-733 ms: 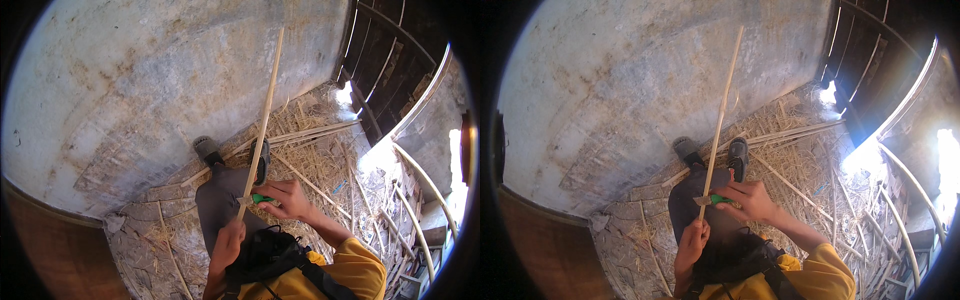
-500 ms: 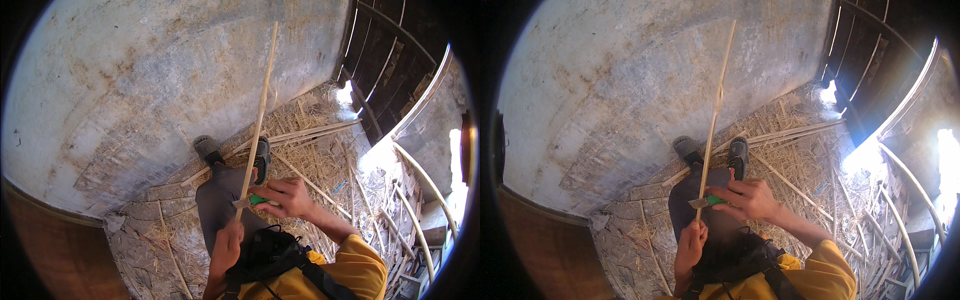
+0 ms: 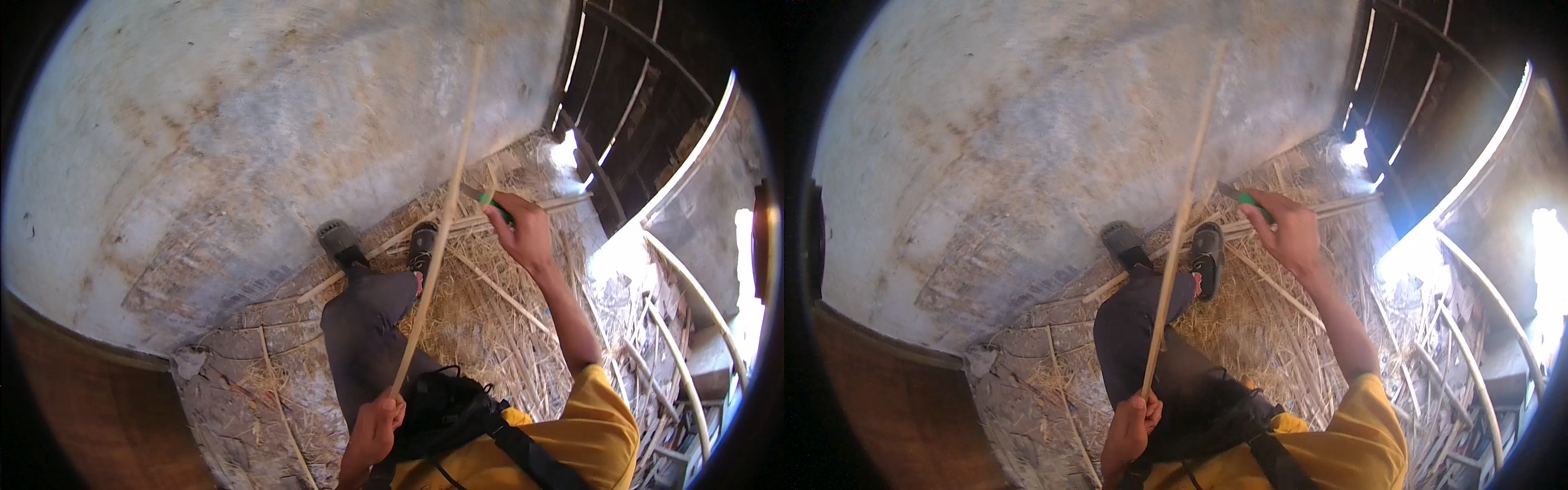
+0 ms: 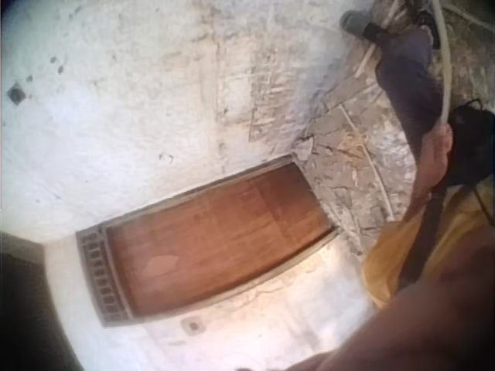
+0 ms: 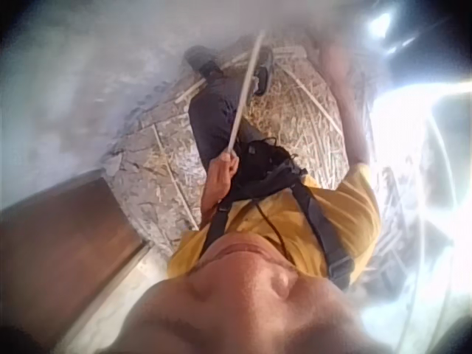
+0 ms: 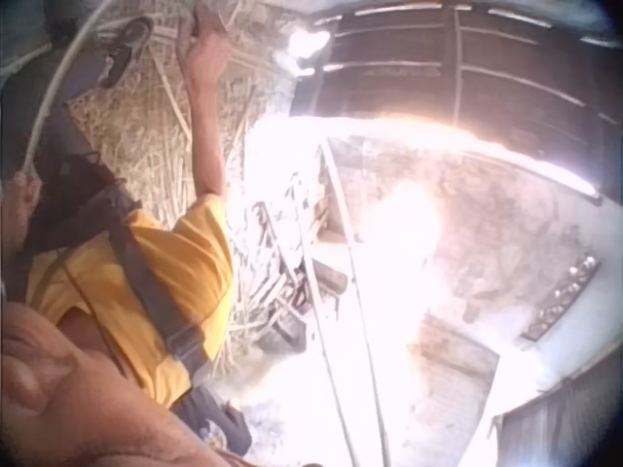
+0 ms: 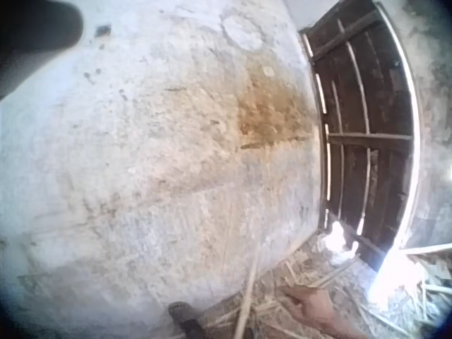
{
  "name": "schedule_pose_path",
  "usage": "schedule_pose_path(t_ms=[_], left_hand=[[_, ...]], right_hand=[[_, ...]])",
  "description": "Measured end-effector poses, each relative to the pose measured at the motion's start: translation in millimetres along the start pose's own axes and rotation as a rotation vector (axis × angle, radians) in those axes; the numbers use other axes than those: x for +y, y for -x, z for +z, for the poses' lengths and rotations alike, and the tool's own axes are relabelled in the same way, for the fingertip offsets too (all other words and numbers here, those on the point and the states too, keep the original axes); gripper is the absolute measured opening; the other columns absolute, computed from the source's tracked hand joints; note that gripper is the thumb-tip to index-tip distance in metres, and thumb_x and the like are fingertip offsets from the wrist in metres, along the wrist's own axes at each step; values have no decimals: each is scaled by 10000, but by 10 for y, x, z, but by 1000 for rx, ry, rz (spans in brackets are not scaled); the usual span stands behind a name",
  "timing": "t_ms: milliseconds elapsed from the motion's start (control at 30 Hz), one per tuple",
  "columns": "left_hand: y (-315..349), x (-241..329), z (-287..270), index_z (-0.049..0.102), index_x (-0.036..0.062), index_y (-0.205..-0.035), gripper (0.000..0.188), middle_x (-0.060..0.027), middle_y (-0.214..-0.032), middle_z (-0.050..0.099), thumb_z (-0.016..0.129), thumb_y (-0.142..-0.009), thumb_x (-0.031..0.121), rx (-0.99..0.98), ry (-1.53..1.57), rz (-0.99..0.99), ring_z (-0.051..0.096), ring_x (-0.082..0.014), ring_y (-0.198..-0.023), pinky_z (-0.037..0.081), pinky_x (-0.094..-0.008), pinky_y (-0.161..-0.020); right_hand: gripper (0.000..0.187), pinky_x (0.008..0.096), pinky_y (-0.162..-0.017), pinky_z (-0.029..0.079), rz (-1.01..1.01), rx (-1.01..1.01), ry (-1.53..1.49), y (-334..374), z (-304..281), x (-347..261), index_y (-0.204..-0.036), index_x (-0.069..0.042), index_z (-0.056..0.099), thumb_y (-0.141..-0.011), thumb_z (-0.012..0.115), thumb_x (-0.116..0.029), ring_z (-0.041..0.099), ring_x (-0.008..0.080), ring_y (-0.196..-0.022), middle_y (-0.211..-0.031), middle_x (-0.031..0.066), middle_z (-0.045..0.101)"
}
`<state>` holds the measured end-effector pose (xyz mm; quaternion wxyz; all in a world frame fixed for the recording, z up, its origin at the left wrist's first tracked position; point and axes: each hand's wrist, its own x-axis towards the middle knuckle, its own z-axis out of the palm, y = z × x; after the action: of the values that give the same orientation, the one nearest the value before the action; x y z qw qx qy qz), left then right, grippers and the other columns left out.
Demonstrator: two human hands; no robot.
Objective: The person is scraping a wood stick using a utility knife. They hold the stick with one hand and repeatedly draw the blade along the wood surface to peel off thin layers while sitting on a floor covered in wood shavings.
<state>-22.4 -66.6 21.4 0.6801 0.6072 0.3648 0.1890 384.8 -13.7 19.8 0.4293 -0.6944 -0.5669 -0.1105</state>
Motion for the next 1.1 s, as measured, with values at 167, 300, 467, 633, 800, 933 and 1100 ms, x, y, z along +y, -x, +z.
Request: schedule_pose_path(t_ms=[167,300,467,633,800,933,1100], left_hand=[[-242,-194,-172,400,97,-859,489,26,-688,345,337,-1210,431,134,90,-15,308,-78,-609,256,-296,-556],[-324,-51,-175,399,99,-859,475,26,-689,342,338,-1210,412,74,93,25,301,-76,-612,254,-296,-557],[-376,-40,-135,408,61,-846,459,-11,-683,360,329,-1204,337,92,-23,89,321,-110,-621,285,-316,-579],[-353,40,-77,442,18,-855,451,-60,-680,383,352,-1200,295,104,-145,157,371,-155,-615,318,-352,-587],[-318,24,-60,497,6,-883,429,-83,-675,430,393,-1198,278,159,-242,155,422,-188,-587,354,-384,-578],[-309,3,-29,518,1,-894,411,-119,-665,453,403,-1194,257,185,-271,176,463,-266,-556,375,-421,-576],[-247,-175,-50,525,5,-900,391,-159,-666,461,415,-1190,244,189,-314,125,501,-371,-562,381,-452,-572]], right_hand=[[284,403,-683,581,-19,-154,-257,270,-111,-358,-1214,-63,754,-1037,696,-277,734,313,-742,-933,147,758],[280,399,-647,574,-244,-219,-379,533,27,-614,-1209,-127,780,-993,754,-303,707,279,-692,-886,82,728],[379,368,-562,527,-446,-197,-277,542,31,-964,-1245,-152,808,-902,828,-311,651,222,-604,-761,5,631],[409,353,-532,524,-414,-151,-233,446,-47,-1046,-1277,-222,809,-881,856,-315,642,196,-592,-743,-13,580],[399,355,-502,497,-385,-140,-193,378,-102,-1053,-1266,-227,819,-876,862,-302,612,184,-560,-723,-18,557],[391,360,-503,492,-389,-123,-136,344,-94,-988,-1271,-211,821,-890,857,-293,608,193,-552,-717,-4,576],[397,378,-511,485,-199,-27,-113,151,-77,-728,-1300,-197,810,-914,838,-287,602,219,-547,-727,19,625]])
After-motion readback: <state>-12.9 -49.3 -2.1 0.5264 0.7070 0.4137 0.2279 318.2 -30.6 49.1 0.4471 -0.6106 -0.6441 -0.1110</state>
